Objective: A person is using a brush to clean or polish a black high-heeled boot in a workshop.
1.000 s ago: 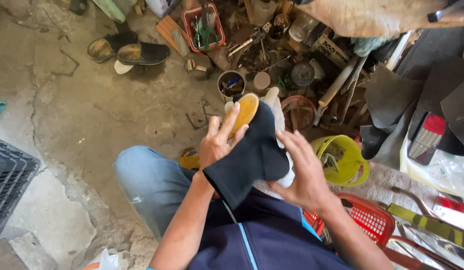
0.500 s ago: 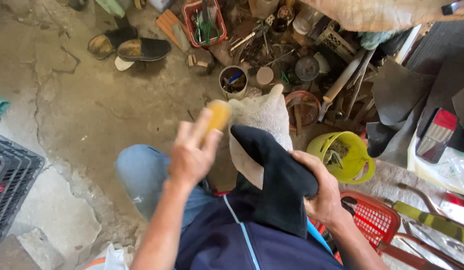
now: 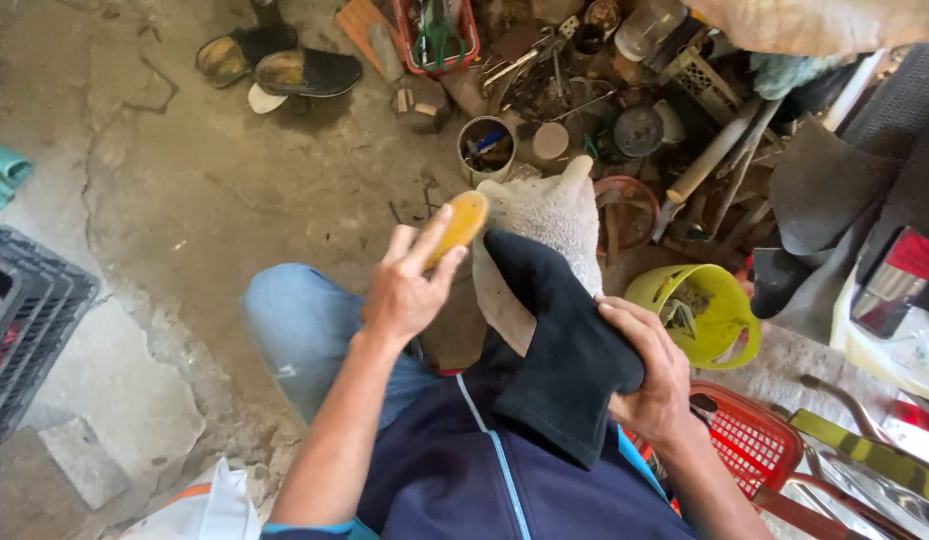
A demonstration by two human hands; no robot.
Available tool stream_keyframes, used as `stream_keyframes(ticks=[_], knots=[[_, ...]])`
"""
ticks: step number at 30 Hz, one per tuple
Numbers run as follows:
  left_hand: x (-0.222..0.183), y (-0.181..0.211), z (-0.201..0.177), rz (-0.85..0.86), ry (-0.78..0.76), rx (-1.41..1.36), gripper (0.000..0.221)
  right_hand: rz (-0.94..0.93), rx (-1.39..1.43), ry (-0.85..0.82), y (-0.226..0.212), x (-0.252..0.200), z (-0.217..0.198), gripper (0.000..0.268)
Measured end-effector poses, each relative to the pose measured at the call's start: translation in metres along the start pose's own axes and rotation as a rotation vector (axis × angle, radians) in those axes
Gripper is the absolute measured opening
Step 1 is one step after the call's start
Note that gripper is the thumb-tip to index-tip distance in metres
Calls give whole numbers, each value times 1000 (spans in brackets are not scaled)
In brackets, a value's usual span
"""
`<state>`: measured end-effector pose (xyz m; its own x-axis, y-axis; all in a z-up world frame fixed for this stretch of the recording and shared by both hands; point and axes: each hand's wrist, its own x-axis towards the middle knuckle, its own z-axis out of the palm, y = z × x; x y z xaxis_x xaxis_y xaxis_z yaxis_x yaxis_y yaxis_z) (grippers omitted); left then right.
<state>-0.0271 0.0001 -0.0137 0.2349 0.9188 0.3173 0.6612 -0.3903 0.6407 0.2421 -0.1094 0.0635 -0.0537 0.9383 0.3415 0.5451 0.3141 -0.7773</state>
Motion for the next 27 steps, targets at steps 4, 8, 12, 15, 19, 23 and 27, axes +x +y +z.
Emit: stream_keyframes(ticks=[4, 8, 12, 15, 19, 23, 27], knots=[[-12, 29, -1, 34, -93, -80, 48, 17, -20, 15, 1, -1, -1, 57], [-7, -18, 7, -71, -45, -146, 50, 60, -26, 45, -4, 1, 1, 47], [-6, 26, 7, -40, -22, -194, 48, 175, 21, 69, -9, 11, -2, 34], [-4, 10, 20, -30, -27, -250, 50, 269, 123, 141, -1, 19, -1, 36], [26, 20, 3, -83, 170, -160, 49, 730, 641, 469, 13, 26, 8, 30], [11, 77, 8, -50, 72, -112, 49, 930, 915, 586, 20, 38, 14, 45], [5, 77, -50, -26, -185, -238, 45, 1000, 932, 621, 49, 34, 10, 54]])
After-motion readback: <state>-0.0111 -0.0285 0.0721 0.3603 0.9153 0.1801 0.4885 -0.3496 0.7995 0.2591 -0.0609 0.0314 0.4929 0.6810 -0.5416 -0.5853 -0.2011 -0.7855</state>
